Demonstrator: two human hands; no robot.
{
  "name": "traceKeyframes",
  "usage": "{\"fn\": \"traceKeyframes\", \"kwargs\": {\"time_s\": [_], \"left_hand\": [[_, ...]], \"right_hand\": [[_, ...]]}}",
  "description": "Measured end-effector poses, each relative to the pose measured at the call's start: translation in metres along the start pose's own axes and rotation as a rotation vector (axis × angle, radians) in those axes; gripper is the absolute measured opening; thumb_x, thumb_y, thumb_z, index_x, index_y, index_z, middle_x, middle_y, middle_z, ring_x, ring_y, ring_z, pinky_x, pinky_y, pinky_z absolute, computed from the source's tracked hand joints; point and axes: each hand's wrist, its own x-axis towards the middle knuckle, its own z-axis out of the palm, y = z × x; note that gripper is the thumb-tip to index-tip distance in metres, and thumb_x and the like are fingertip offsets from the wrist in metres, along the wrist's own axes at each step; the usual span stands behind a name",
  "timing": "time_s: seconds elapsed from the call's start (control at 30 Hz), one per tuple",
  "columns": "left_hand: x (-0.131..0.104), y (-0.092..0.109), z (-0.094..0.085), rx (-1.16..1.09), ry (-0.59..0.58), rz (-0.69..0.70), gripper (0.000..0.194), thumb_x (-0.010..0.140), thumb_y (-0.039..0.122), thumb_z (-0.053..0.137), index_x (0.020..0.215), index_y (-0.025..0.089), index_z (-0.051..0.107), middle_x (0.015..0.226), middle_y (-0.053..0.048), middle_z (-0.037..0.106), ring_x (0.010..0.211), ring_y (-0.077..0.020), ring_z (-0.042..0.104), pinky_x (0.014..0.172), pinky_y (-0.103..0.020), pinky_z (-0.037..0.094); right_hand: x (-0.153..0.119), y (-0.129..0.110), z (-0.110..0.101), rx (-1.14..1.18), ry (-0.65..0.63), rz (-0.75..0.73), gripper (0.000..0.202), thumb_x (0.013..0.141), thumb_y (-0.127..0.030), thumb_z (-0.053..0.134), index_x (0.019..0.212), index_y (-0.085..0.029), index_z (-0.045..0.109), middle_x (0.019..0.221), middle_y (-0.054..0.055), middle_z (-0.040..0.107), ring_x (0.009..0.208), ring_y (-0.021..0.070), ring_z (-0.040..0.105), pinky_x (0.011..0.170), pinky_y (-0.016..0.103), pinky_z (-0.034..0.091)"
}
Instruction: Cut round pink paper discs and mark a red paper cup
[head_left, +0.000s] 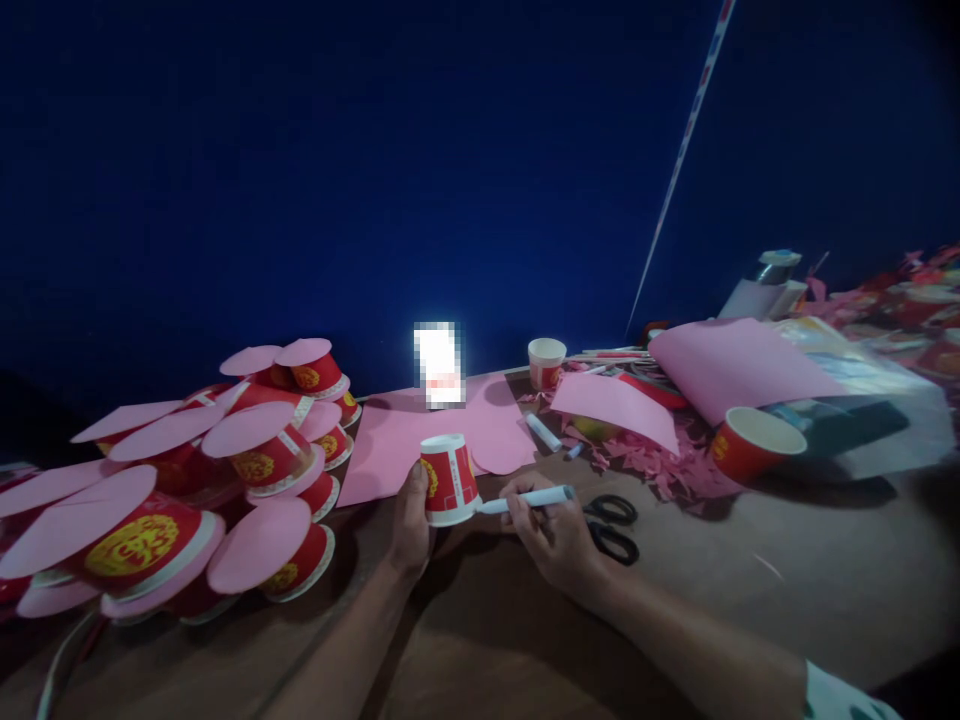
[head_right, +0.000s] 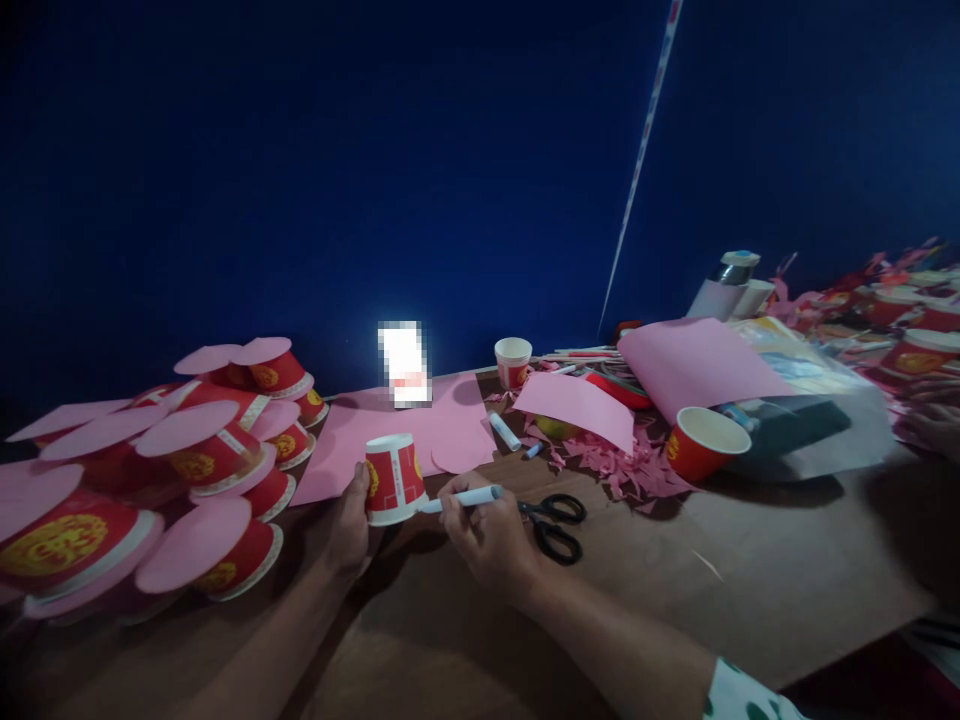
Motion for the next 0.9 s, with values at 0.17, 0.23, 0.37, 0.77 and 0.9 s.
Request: {"fn": "traceKeyframes", "kwargs": {"time_s": [0.17,0.23,0.37,0.77,0.9], "left_hand": [[0.001,0.002,0.000,-0.138,-0.016,-0.063,0.039,0.075,0.050,0.051,0.092,0.016,0.059,0.087,-0.004,0.066,0.083,-0.0192,0.061,0.078,-0.033,0.045],[0.001,0.005,0.001,-0.196,-0.022,-0.117,0.040,0.074,0.050,0.052,0.092,0.016,0.060,0.085,-0.004,0.067,0.084,-0.0200,0.061,0.078,-0.033,0.046],[0.002,0.010,0.004,-0.291,-0.065,-0.128,0.034,0.074,0.045,0.053,0.092,0.016,0.059,0.080,-0.002,0.066,0.081,-0.0192,0.062,0.077,-0.032,0.046],[-0.012,0.026,0.009,-0.219,-0.093,-0.196,0.040,0.073,0.045,0.054,0.097,0.013,0.056,0.080,-0.007,0.066,0.071,-0.0195,0.063,0.068,-0.033,0.049],[-0.020,0.025,0.003,-0.163,-0.085,-0.084,0.040,0.073,0.043,0.056,0.100,0.014,0.056,0.084,-0.006,0.067,0.074,-0.0178,0.063,0.069,-0.030,0.048]], "right_hand": [[0.001,-0.003,0.001,0.184,0.097,0.032,0.015,0.088,-0.026,0.043,0.080,-0.018,0.053,0.063,-0.001,0.055,0.056,0.0117,0.053,0.053,0.021,0.043],[0.002,-0.004,0.001,0.235,0.133,0.025,0.015,0.088,-0.027,0.042,0.083,-0.018,0.053,0.063,-0.001,0.055,0.056,0.0113,0.053,0.051,0.021,0.042],[0.003,-0.004,0.000,0.127,0.135,-0.109,0.016,0.087,-0.025,0.044,0.096,-0.019,0.055,0.075,0.002,0.060,0.066,0.0137,0.057,0.061,0.024,0.046],[0.001,-0.010,0.002,-0.081,0.155,-0.290,0.016,0.086,-0.020,0.043,0.094,-0.017,0.056,0.078,0.006,0.062,0.068,0.0160,0.058,0.063,0.027,0.048],[-0.002,-0.016,0.001,-0.108,0.210,-0.403,0.022,0.084,-0.017,0.045,0.104,-0.017,0.054,0.097,0.010,0.062,0.087,0.0203,0.058,0.073,0.032,0.048]]}}
